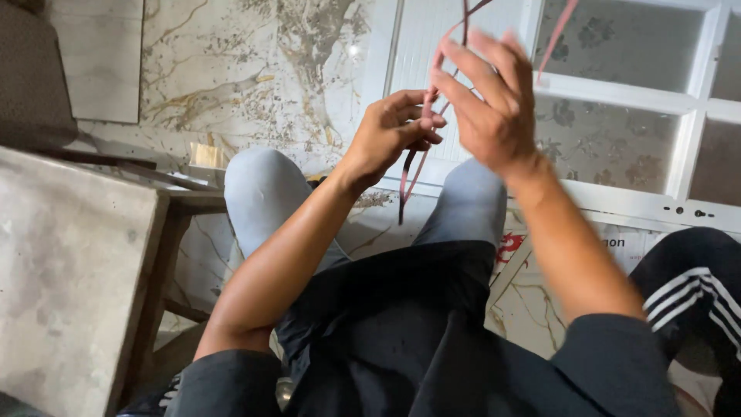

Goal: Installing sealant strips on a door frame and manipulating a pink ribbon

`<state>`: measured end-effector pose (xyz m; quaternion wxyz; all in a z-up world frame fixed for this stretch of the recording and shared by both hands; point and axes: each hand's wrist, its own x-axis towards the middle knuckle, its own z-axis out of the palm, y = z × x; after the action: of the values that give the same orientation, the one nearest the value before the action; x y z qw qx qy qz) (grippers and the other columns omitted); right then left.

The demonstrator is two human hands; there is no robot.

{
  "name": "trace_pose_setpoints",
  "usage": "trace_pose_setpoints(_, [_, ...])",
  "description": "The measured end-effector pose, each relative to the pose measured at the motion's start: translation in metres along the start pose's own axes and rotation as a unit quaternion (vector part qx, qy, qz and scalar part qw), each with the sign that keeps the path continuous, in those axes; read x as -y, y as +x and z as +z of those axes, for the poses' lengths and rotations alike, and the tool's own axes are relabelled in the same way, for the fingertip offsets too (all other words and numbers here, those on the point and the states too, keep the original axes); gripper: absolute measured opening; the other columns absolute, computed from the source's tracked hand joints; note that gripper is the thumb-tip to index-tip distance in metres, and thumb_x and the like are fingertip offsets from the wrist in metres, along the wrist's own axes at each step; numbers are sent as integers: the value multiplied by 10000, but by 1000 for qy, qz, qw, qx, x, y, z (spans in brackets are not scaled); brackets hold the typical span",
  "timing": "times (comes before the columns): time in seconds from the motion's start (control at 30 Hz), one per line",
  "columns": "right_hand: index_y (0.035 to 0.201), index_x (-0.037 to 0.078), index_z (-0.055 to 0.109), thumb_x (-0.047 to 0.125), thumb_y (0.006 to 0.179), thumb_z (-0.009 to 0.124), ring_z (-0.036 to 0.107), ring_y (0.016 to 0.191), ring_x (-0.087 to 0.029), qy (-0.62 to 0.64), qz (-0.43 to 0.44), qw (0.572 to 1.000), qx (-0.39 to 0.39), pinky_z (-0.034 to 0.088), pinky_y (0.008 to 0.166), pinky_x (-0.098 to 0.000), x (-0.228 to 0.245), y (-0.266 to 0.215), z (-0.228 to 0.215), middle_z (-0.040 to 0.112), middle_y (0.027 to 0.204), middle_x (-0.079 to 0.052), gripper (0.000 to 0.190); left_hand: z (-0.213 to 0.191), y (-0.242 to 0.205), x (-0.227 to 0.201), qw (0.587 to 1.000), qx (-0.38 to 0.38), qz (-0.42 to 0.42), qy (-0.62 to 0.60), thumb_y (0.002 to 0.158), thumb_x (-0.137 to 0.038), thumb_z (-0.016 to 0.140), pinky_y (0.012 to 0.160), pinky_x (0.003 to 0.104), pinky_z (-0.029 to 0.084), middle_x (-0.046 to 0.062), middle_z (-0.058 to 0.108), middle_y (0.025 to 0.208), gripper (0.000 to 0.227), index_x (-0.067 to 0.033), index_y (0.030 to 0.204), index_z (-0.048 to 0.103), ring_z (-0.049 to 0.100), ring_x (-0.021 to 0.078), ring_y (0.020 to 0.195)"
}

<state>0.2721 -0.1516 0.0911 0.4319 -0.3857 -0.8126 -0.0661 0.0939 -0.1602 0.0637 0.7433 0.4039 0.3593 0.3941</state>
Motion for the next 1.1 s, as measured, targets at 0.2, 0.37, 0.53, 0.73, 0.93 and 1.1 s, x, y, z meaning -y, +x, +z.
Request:
trace_pose_setpoints(0.2, [928,163,786,63,1046,754,600,794,-123,-130,-84,970,186,208,1256,-443,-35,11,-18,698,848,21,157,-7,-7,6,979,-15,22,-203,866,32,590,686,236,421,97,611,932,301,8,1164,556,549,128,766])
trace_pose_setpoints(0.37, [907,-57,714,-71,894,727,496,596,-174,100,21,979,174,412,498,-294,-17,15,-5,591,837,-116,23,0,-7,-1,992,-23,74,-104,922,-56,578,549,221,405,101,613,884,342,-69,1262,545,517,109,645])
trace_pose_setpoints(0.53, [762,-12,684,-71,856,731,490,633,-191,50,6,991,121,422,585,-324,3,11,16,519,722,-69,121,-2,-9,10,995,-56,73,-42,881,-26,600,525,234,450,90,619,805,346,-34,1223,556,556,128,630])
trace_pose_setpoints(0.73, [940,-54,671,-139,878,653,470,678,-168,206,145,960,121,411,593,-279,13,0,22,519,847,-93,107,-6,-8,4,987,-107,122,-4,866,-24,622,526,232,488,80,646,803,302,1,1164,583,582,132,620])
trace_pose_setpoints(0.93, [881,-65,628,-183,836,629,510,673,-172,185,205,960,48,448,603,-281,37,-2,19,558,833,-106,126,2,-11,5,989,-85,114,42,812,15,671,482,231,517,68,629,696,297,-9,1099,600,608,134,575])
trace_pose_setpoints(1.1, [1229,28,378,-176,923,531,561,709,-165,256,255,931,60,512,704,-282,50,3,16,585,806,-88,398,7,-11,6,972,-147,153,105,811,40,650,476,219,511,36,592,690,145,3,948,623,577,108,569])
